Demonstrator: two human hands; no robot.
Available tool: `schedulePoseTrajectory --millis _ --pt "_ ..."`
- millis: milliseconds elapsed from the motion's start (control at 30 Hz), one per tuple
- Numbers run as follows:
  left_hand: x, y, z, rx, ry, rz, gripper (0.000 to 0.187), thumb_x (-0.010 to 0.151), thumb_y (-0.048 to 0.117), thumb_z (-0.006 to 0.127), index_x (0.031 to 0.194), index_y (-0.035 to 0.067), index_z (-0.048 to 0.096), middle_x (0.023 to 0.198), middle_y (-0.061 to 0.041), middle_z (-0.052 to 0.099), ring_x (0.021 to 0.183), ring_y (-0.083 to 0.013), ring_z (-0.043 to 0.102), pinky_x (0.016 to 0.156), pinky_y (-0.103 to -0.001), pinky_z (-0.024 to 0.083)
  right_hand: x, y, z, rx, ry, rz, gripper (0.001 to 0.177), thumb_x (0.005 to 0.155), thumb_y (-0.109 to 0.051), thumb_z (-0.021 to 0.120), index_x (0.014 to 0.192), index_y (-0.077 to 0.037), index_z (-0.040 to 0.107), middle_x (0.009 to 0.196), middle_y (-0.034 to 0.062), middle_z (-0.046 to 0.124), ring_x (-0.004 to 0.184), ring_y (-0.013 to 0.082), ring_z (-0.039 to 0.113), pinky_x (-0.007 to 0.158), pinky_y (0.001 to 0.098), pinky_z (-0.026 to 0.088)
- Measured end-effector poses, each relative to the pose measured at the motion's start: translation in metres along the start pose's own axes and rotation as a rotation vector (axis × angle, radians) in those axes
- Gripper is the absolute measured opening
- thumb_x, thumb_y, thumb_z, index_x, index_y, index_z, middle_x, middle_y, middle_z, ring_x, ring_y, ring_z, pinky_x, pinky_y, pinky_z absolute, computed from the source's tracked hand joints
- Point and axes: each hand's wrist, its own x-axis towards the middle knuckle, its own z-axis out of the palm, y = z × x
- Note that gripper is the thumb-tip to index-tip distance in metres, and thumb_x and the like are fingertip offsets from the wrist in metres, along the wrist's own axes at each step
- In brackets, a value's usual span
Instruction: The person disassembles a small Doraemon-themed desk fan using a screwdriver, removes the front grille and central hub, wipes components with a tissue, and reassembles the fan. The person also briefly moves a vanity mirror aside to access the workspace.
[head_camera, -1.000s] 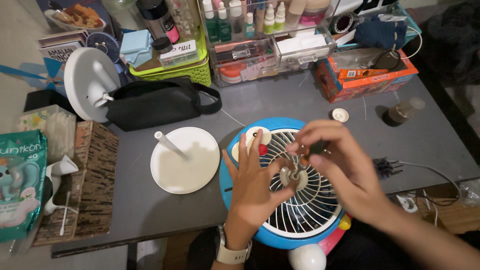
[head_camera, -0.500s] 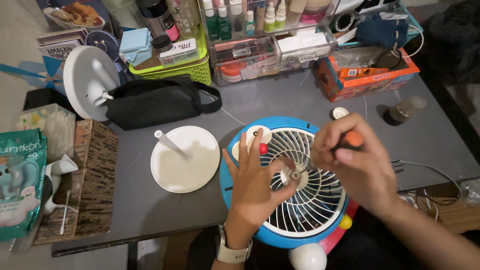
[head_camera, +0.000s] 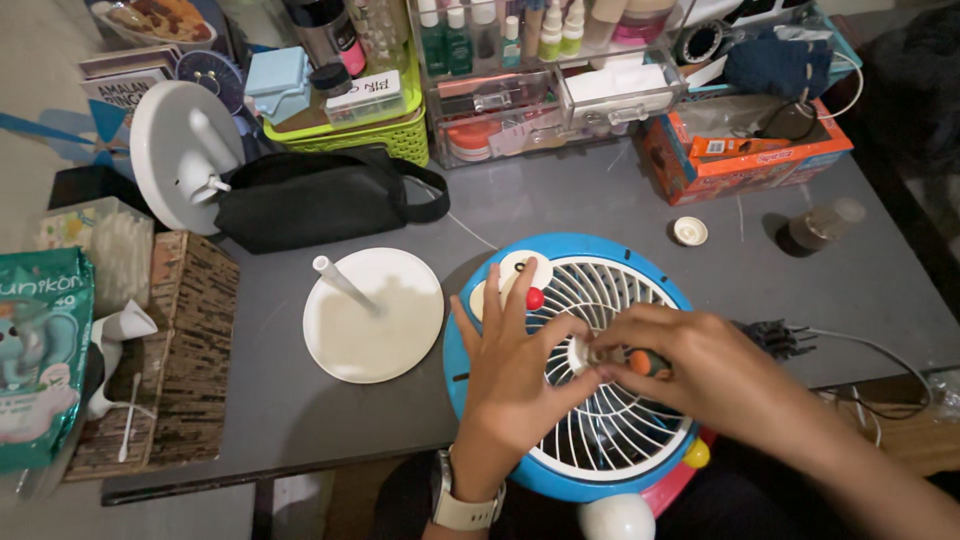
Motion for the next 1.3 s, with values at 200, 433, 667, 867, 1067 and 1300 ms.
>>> schedulePoseTrajectory --millis 200,433,667,867,1067,1300 --pt "-0.001 0.002 -0.006 -0.049 -0.016 -0.001 0.035 0.063 0.031 0.087 0.093 0.02 0.073 0.156 -0.021 0.038 0.152 -0.0526 0.015 0.112 -0.08 -0.004 -0.003 0.006 0.009 -0.001 0.013 0.061 0.034 0.073 -0.018 0.08 0.106 -0.011 0.079 0.102 0.005 0.077 0.082 0.0239 0.076 0.074 0.0358 0.059" --pt "0.0 0.0 -0.004 -0.039 -0.002 0.004 0.033 0.063 0.03 0.085 0.093 0.02 0.074 0.156 -0.02 0.039 0.152 -0.0532 0.015 0.112 -0.08 -0.003 -0.01 0.012 0.013 0.054 0.084 -0.08 0.033 0.071 -0.012 0.082 0.103 -0.005 0.076 0.101 0.0054 0.076 0.086 0.0221 0.077 0.076 0.0333 0.06" --pt "-0.001 -0.001 -0.003 -0.045 -0.005 -0.001 0.029 0.066 0.032 0.085 0.091 0.022 0.074 0.158 -0.02 0.038 0.153 -0.0527 0.015 0.112 -0.081 -0.003 -0.008 0.021 0.005 0.062 0.127 -0.102 0.031 0.072 -0.012 0.081 0.102 -0.007 0.078 0.103 0.0048 0.079 0.091 0.02 0.077 0.081 0.0338 0.06" --pt "-0.001 0.0 -0.001 -0.025 0.017 0.004 0.021 0.072 0.03 0.082 0.092 0.026 0.076 0.157 -0.019 0.039 0.153 -0.052 0.014 0.112 -0.08 -0.004 -0.005 0.03 -0.005 0.079 0.137 0.124 0.031 0.071 -0.014 0.082 0.101 -0.008 0.08 0.095 0.0052 0.082 0.087 0.0186 0.076 0.079 0.0345 0.06" --pt "-0.001 -0.002 0.002 -0.058 0.036 -0.017 0.016 0.074 0.028 0.08 0.09 0.024 0.078 0.159 -0.016 0.039 0.154 -0.0504 0.013 0.113 -0.079 -0.009 -0.006 0.03 0.006 0.03 0.212 -0.082 0.031 0.073 -0.013 0.082 0.103 -0.008 0.08 0.101 0.0052 0.081 0.091 0.0181 0.078 0.083 0.0333 0.061" --pt "-0.001 -0.007 0.007 -0.156 0.046 -0.02 0.016 0.08 0.024 0.078 0.094 0.016 0.08 0.158 -0.015 0.045 0.156 -0.0439 0.021 0.113 -0.077 -0.016 -0.01 0.009 0.01 -0.052 0.281 -0.215 0.039 0.07 -0.01 0.084 0.107 -0.007 0.075 0.101 0.0044 0.073 0.09 0.0188 0.074 0.077 0.0315 0.06"
